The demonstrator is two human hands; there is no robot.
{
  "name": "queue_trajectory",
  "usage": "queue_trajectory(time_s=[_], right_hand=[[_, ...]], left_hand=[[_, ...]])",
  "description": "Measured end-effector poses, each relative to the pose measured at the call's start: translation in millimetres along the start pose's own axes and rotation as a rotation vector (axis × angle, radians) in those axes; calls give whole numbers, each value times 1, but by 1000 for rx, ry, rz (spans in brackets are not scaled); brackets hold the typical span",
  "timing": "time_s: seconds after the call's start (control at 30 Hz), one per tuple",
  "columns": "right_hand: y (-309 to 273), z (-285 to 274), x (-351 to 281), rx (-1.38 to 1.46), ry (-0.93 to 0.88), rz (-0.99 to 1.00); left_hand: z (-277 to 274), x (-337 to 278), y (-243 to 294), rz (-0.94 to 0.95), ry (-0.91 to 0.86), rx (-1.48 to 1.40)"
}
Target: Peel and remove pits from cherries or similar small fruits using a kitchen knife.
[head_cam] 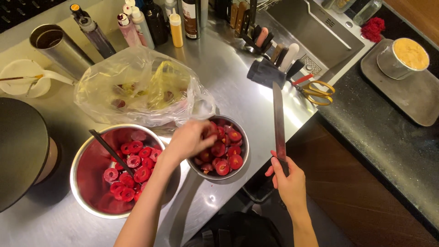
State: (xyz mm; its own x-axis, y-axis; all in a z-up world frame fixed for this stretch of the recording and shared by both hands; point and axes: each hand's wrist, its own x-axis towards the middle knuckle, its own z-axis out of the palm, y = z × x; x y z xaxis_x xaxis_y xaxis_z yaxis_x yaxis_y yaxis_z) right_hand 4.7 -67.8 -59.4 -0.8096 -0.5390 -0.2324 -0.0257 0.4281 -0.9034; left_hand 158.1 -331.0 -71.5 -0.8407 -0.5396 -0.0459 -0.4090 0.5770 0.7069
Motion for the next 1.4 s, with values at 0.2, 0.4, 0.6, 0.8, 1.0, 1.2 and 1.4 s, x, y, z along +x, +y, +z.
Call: queue_trajectory(time_s=[0.2, 0.4, 0.6, 0.8, 1.0, 1.2, 1.4], right_hand=[[2, 3, 6, 37, -36, 3], [2, 2, 6, 42, -24, 27], [4, 6, 7, 43, -25, 30], [6, 9, 8, 36, -25, 22], [0, 16, 9, 27, -53, 4], [2, 10, 10, 45, -54, -12], [4, 8, 10, 44, -44, 10]], left_hand=[[42, -24, -21, 45, -217, 293], [47, -3, -14, 156, -32, 229], [58, 17, -6, 254, -91, 425], [55, 2, 1, 276, -115, 493], [82, 17, -12, 312, -179, 661], [56, 44, -33, 344, 60, 438], [24, 45, -21, 457, 111, 122]])
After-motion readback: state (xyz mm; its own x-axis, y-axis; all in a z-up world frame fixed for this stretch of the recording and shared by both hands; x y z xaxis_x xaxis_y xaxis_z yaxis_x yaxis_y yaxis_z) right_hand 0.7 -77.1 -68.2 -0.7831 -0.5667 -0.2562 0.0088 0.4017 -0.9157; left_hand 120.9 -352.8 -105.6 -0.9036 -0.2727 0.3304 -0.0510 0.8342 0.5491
